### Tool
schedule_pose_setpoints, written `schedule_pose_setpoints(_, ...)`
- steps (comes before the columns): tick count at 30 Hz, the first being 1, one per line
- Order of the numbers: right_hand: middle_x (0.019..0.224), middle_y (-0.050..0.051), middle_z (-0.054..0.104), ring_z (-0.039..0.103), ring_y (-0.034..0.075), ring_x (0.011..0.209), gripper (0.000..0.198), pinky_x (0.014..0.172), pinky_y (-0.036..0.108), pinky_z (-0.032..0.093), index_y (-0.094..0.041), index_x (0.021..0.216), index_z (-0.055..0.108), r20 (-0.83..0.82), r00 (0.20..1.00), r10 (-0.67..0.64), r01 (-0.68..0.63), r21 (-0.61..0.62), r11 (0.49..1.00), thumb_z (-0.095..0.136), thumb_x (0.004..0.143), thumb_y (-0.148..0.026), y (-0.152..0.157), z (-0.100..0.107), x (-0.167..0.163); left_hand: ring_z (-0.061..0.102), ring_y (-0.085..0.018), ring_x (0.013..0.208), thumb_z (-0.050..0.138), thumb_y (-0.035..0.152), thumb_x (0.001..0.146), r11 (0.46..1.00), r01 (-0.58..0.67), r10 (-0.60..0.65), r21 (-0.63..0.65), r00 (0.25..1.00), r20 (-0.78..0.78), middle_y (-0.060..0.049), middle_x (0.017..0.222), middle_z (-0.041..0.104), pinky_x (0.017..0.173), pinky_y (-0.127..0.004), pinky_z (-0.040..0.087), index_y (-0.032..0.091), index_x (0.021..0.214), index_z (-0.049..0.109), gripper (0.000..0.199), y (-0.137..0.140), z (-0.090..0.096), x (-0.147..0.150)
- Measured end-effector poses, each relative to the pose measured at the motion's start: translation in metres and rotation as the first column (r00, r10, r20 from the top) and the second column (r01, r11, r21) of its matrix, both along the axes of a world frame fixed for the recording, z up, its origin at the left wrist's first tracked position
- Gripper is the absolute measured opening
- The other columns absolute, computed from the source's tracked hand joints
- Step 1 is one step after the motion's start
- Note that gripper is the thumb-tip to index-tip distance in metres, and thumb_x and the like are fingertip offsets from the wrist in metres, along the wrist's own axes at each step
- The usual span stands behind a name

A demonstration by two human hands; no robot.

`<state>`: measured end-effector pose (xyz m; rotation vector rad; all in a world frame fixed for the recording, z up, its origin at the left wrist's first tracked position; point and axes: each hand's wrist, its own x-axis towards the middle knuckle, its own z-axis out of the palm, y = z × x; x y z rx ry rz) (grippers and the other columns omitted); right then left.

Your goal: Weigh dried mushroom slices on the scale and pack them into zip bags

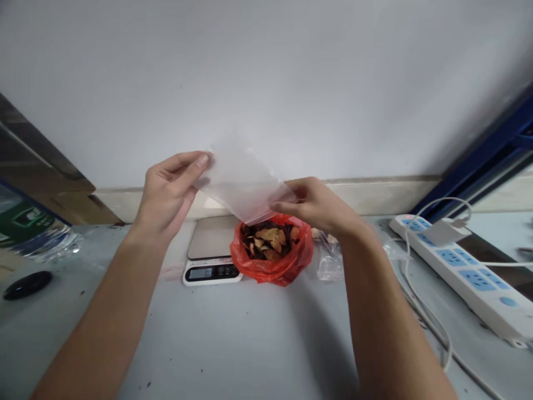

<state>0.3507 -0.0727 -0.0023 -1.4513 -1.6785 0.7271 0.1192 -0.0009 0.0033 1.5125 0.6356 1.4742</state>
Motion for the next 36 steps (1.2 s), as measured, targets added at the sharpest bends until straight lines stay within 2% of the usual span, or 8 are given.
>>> schedule_pose_setpoints(7, 0.070, 0.004, 0.077, 0.071, 0.019, 0.064, 0.019, 0.063, 0.031, 0.059, -0.018, 0.081, 0.077, -0.298, 0.939, -0.172, 0.251, 0.250, 0.935, 0.077, 0.077, -0.037, 0.018, -0.015, -0.068, 0.072, -0.022, 0.091, 0.086, 0.040, 0.067, 0.960, -0.274, 0.217, -0.052, 0.852, -0.476, -0.006, 0.087, 0.079, 0.085, -0.031, 0.055, 0.019, 0.076, 0.076, 0.025, 0.033, -0.007, -0.089)
schedule_pose_setpoints(10, 0.080, 0.005, 0.079, 0.070, 0.018, 0.066, 0.017, 0.065, 0.031, 0.056, -0.018, 0.090, 0.079, -0.098, 0.980, -0.175, 0.201, 0.483, 0.852, 0.066, 0.089, -0.029, 0.027, -0.023, -0.117, 0.072, -0.024, 0.091, 0.078, 0.040, 0.074, 0.904, -0.403, 0.186, -0.143, 0.673, -0.716, -0.005, 0.082, 0.077, 0.087, -0.032, 0.055, 0.021, 0.078, 0.073, 0.020, 0.038, -0.013, -0.137)
schedule_pose_setpoints(12, 0.083, 0.007, 0.078, 0.068, 0.017, 0.070, 0.023, 0.065, 0.029, 0.052, -0.019, 0.094, 0.080, 0.204, 0.965, -0.162, 0.007, 0.600, 0.800, 0.057, 0.096, -0.024, 0.030, -0.026, -0.152, 0.073, -0.023, 0.082, 0.071, 0.044, 0.080, 0.847, -0.472, 0.118, -0.245, 0.617, -0.778, -0.004, 0.071, 0.073, 0.081, -0.032, 0.057, 0.022, 0.074, 0.065, 0.023, 0.039, -0.019, -0.164)
schedule_pose_setpoints(16, 0.097, 0.013, 0.077, 0.070, 0.023, 0.089, 0.031, 0.058, 0.028, 0.043, -0.018, 0.106, 0.078, 0.763, 0.644, 0.058, -0.404, 0.275, 0.872, 0.049, 0.099, -0.009, 0.026, -0.034, -0.217, 0.073, -0.024, 0.068, 0.063, 0.056, 0.085, 0.801, -0.434, -0.076, -0.414, 0.611, -0.788, -0.005, 0.062, 0.070, 0.068, -0.034, 0.060, 0.023, 0.067, 0.056, 0.038, 0.037, -0.036, -0.195)
schedule_pose_setpoints(20, 0.106, 0.016, 0.075, 0.069, 0.026, 0.101, 0.033, 0.070, 0.032, 0.053, -0.017, 0.115, 0.077, 0.831, 0.433, 0.350, -0.482, -0.115, 0.869, 0.047, 0.102, -0.011, 0.018, -0.053, -0.248, 0.071, -0.024, 0.066, 0.072, 0.045, 0.077, 0.824, -0.342, -0.195, -0.452, 0.578, -0.793, -0.004, 0.061, 0.069, 0.066, -0.034, 0.058, 0.022, 0.067, 0.057, 0.029, 0.042, -0.049, -0.197)
schedule_pose_setpoints(25, 0.114, 0.017, 0.071, 0.066, 0.029, 0.112, 0.042, 0.088, 0.041, 0.057, -0.022, 0.133, 0.070, 0.816, 0.432, 0.384, -0.444, -0.178, 0.878, 0.042, 0.103, -0.012, 0.011, -0.073, -0.247, 0.070, -0.020, 0.090, 0.073, 0.020, 0.069, 0.922, -0.155, -0.223, -0.354, 0.534, -0.816, -0.002, 0.083, 0.074, 0.087, -0.028, 0.054, 0.020, 0.080, 0.069, 0.011, 0.054, -0.058, -0.177)
schedule_pose_setpoints(30, 0.127, 0.021, 0.067, 0.061, 0.032, 0.121, 0.054, 0.096, 0.047, 0.054, -0.020, 0.150, 0.056, 0.827, 0.434, 0.357, -0.406, -0.174, 0.897, 0.038, 0.101, -0.006, 0.002, -0.082, -0.245, 0.070, -0.021, 0.091, 0.074, 0.022, 0.071, 0.937, -0.048, -0.303, -0.347, 0.384, -0.872, -0.004, 0.100, 0.074, 0.082, -0.028, 0.054, 0.019, 0.120, 0.075, 0.048, 0.056, -0.074, -0.156)
schedule_pose_setpoints(36, 0.127, 0.024, 0.067, 0.061, 0.032, 0.123, 0.056, 0.099, 0.046, 0.054, -0.007, 0.150, 0.053, 0.805, 0.451, 0.386, -0.427, -0.185, 0.885, 0.040, 0.096, -0.001, -0.010, -0.083, -0.244, 0.065, -0.028, 0.119, 0.077, 0.042, 0.078, 0.960, -0.043, -0.268, -0.277, 0.158, -0.951, -0.009, 0.138, 0.064, 0.102, -0.031, 0.050, 0.027, 0.148, 0.059, 0.074, 0.055, -0.083, -0.140)
